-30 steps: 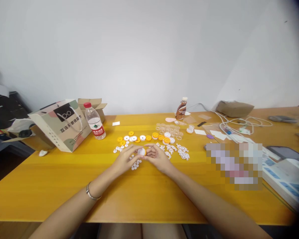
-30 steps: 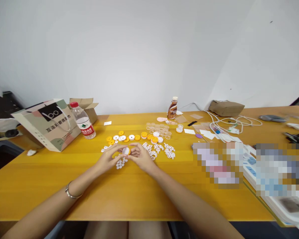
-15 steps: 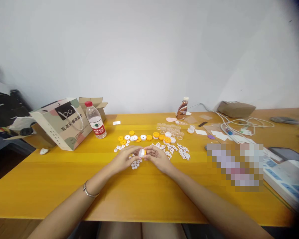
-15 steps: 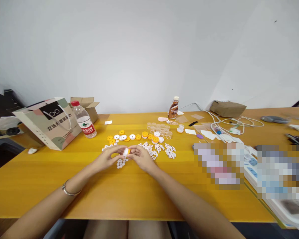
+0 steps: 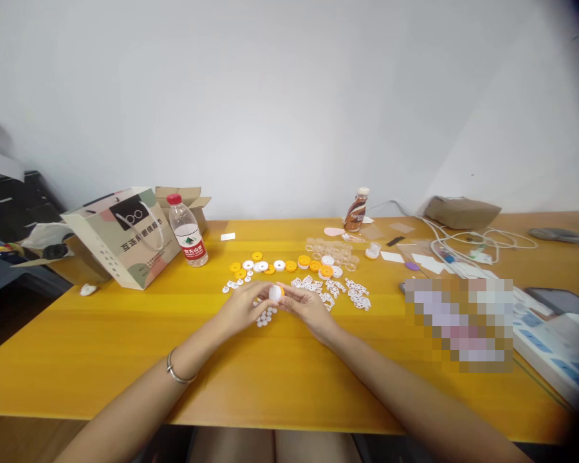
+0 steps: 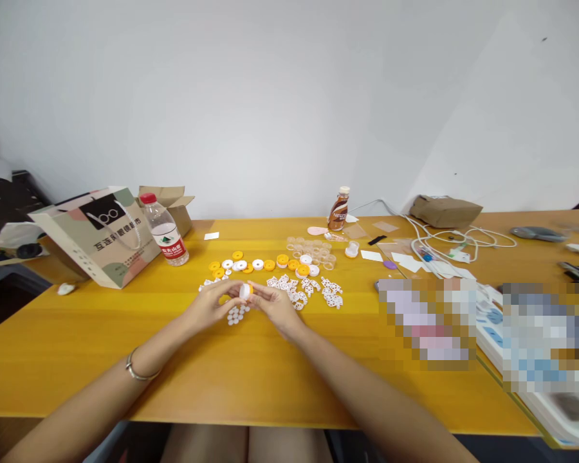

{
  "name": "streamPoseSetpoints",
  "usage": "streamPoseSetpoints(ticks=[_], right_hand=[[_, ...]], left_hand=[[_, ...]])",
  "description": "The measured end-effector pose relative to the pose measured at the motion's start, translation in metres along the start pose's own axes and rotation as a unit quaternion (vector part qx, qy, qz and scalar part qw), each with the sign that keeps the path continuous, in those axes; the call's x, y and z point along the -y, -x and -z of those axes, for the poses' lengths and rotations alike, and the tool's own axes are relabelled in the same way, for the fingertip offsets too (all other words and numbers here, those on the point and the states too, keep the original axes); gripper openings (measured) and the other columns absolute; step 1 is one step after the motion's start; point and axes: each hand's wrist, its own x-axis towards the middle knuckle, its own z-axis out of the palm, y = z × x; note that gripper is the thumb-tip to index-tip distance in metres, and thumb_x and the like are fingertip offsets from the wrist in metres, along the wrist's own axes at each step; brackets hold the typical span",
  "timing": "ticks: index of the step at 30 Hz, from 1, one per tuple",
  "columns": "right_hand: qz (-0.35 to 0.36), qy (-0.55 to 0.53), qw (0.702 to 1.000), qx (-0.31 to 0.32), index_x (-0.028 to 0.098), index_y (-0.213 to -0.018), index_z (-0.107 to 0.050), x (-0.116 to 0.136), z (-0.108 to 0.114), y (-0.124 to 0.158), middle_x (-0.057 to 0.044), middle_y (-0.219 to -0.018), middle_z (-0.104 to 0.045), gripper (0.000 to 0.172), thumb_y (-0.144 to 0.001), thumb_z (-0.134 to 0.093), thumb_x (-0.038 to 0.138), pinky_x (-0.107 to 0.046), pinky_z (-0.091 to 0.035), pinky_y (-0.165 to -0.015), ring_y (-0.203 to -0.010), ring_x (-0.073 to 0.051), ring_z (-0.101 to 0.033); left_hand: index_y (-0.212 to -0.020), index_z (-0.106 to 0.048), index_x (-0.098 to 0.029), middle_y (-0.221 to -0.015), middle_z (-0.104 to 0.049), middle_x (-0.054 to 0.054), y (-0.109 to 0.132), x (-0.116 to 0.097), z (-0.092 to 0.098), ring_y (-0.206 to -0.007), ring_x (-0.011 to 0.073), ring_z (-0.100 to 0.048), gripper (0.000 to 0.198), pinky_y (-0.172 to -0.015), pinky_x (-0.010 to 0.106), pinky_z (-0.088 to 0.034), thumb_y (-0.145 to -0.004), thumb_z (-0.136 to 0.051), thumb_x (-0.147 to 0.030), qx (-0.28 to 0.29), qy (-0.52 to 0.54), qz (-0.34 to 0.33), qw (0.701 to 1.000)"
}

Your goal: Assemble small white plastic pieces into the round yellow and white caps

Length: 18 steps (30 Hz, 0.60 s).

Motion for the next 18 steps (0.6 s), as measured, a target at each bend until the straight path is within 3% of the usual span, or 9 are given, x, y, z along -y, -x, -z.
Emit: streamPoseSetpoints(ticks=[8,18], right_hand=[[-0.01,-0.021,0.999,0.04,0.02,-0.088,-0.068,0.001,-0.002,0.003,-0.005,-0.092,-0.067,0.029,-0.067,-0.064,0.039,-0.038,-0.04,-0.09,-0.088,-0.019,-0.06],[-0.038,-0.044,0.996,0.067,0.021,-0.098,-0.065,0.01,0.001,0.004,-0.005,-0.101,-0.065,0.032,-0.068,-0.066,0.03,-0.035,-0.037,-0.093,-0.093,-0.017,-0.058]], left_hand=[[-0.11,-0.049,-0.017,-0.094,-0.059,0.007,0.001,0.001,0.001,-0.082,0.0157,-0.057,0.031,-0.076,0.029,-0.046,-0.082,-0.048,-0.031,0.024,-0.062,-0.036,0.997],[-0.108,-0.048,-0.016,-0.093,-0.06,0.007,0.002,0.0,0.001,-0.079,0.0141,-0.057,0.028,-0.072,0.027,-0.048,-0.081,-0.05,-0.026,-0.002,-0.094,-0.092,0.991]])
